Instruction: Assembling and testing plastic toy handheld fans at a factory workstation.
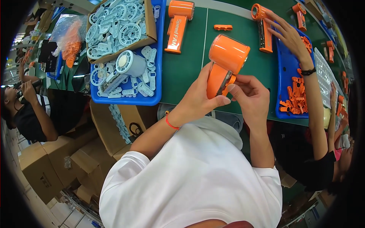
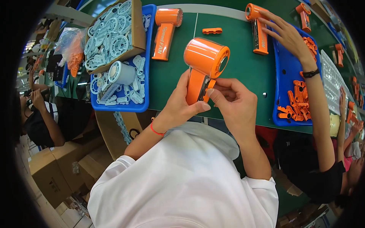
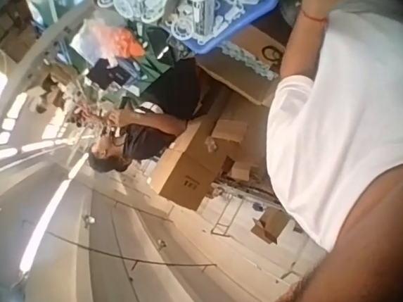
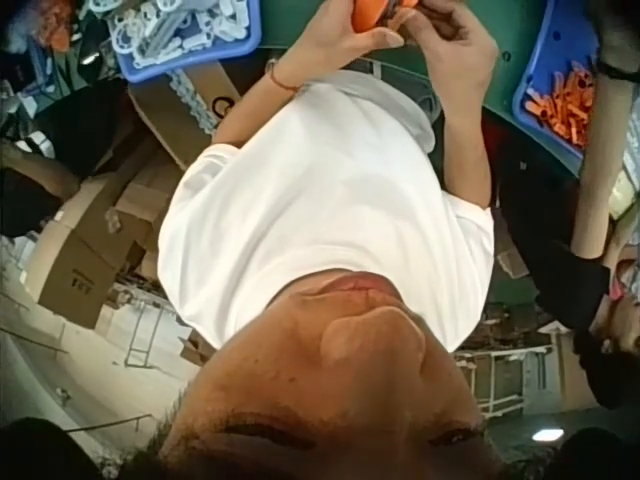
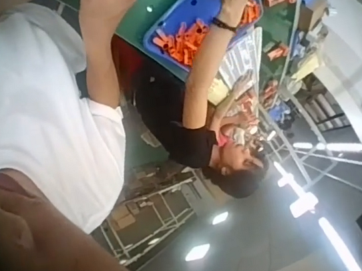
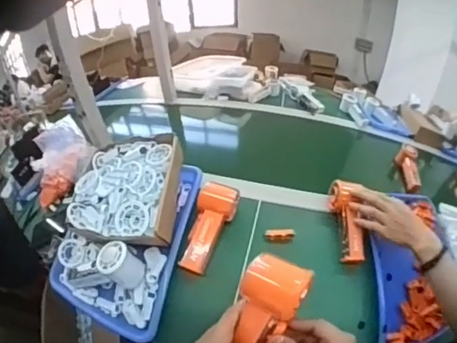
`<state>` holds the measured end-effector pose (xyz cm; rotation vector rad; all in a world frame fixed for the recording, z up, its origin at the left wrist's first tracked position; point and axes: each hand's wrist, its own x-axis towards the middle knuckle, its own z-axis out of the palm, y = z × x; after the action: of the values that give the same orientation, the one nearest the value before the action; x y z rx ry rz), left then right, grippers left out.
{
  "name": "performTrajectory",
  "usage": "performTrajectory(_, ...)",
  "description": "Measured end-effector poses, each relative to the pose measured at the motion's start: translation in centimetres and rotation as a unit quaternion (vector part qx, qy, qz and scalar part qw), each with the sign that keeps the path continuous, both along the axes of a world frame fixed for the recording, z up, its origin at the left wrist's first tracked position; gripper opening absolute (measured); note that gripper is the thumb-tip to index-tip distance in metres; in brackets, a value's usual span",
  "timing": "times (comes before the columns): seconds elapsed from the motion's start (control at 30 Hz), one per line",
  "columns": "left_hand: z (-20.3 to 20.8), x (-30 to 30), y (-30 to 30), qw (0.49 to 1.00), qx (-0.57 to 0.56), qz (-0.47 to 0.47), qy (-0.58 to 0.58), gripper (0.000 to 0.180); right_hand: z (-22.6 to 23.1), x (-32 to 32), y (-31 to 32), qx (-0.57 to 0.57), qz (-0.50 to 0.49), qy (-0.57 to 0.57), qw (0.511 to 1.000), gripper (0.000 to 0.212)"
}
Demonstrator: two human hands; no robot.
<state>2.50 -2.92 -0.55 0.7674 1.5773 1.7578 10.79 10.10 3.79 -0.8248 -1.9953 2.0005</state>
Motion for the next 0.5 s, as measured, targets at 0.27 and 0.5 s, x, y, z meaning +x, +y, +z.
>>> performTrajectory(0.27, 0.4, 0.4, 0.9, 0.994, -0.059, 0.053, 0.070, 0.074, -0.1, 0.2, 0.6, -0.008, -0.016, -0.011, 1.000, 0.022)
performTrajectory(0.5, 0.9, 0.6, 0.9, 0.981, -0.134, 0.072, 0.124, 0.070, -0.2, 0.0, 1.0, 0.002, 0.019, -0.029, 0.999, 0.021)
